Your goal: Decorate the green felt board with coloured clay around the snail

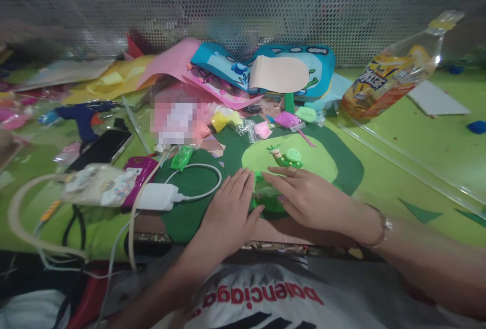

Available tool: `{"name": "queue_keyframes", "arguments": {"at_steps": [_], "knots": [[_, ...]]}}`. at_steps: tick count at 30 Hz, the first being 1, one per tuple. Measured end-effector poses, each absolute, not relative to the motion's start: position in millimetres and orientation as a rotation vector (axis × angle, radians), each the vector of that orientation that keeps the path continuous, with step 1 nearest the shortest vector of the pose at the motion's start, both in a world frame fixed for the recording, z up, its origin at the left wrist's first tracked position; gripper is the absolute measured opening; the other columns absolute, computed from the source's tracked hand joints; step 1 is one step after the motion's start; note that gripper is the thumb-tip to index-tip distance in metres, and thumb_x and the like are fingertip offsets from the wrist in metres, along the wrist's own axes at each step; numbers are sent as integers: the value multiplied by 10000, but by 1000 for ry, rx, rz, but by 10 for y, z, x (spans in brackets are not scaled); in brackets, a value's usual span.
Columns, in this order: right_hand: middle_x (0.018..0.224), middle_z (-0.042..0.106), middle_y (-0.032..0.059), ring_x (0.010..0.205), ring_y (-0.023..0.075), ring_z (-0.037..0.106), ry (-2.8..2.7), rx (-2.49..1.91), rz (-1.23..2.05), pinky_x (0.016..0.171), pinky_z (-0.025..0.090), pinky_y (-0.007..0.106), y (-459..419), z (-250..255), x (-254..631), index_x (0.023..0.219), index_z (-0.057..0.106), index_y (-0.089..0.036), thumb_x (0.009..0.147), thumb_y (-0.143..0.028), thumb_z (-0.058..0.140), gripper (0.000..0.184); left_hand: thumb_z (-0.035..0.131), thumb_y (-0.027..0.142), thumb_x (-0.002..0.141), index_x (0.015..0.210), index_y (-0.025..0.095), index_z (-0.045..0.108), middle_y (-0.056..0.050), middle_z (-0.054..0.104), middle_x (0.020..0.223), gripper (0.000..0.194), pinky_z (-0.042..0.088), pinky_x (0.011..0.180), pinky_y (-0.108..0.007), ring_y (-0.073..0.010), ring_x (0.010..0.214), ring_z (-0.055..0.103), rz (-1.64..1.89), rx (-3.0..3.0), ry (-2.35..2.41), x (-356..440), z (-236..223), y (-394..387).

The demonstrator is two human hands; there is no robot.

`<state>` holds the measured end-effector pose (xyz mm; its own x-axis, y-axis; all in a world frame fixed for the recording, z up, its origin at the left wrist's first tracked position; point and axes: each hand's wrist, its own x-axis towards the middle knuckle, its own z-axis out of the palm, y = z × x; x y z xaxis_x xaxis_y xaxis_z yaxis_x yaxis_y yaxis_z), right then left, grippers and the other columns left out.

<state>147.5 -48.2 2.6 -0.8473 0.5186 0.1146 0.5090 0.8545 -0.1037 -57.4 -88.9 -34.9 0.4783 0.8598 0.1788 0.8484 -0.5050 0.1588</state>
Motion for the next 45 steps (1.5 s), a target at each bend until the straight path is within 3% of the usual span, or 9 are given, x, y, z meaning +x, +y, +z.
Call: {"name": "queue_keyframes", "arguments": {"at_steps": [7, 15, 22, 28, 36, 45], "knots": [[1240, 547, 296, 1138, 318, 555, -2952, -797, 145, 871, 496, 456, -515, 26, 1444, 1278, 444, 40, 855, -139, 398, 462, 422, 344, 907, 1372, 49, 346, -177, 409, 1424, 556, 314, 1090, -456, -278, 1334, 358, 366, 2649, 1545, -560, -346, -889], [1025, 679, 225, 1004, 297, 642, -2706, -910, 96, 788, 557, 446, -463, 99, 1533, 1062, 601, -32, 855, -91, 358, 325, 425, 345, 912, 1376, 71, 351, -171, 418, 1419, 545, 312, 1087, -452, -265, 1330, 362, 327, 2639, 1543, -556, -323, -888], [1167, 609, 253, 1094, 287, 593, -2902, -804, 62, 906, 512, 430, -472, 55, 1502, 1173, 541, 17, 862, -84, 381, 364, 436, 316, 900, 1384, 199, 393, -185, 428, 1389, 500, 317, 1055, -503, -330, 1322, 358, 253, 2658, 1564, -496, -263, -895], [1226, 545, 312, 1138, 326, 554, -2988, -690, -25, 903, 497, 461, -515, 5, 1519, 1213, 494, 76, 868, -89, 383, 398, 446, 355, 895, 1362, 189, 430, -197, 444, 1372, 496, 345, 1030, -510, -351, 1304, 378, 219, 2640, 1594, -442, -234, -880], [1129, 617, 248, 1066, 299, 599, -2741, -964, 238, 866, 525, 445, -514, 17, 1471, 1189, 509, 10, 832, -65, 390, 383, 421, 403, 904, 1398, 102, 354, -197, 445, 1380, 583, 310, 1065, -514, -336, 1323, 353, 255, 2642, 1617, -451, -279, -905], [1226, 551, 275, 1169, 320, 527, -2970, -697, -106, 976, 461, 453, -524, -20, 1493, 1177, 542, 52, 879, -88, 389, 363, 461, 410, 883, 1374, 113, 401, -205, 440, 1382, 577, 317, 1052, -537, -360, 1314, 360, 221, 2629, 1617, -440, -291, -893]]}}
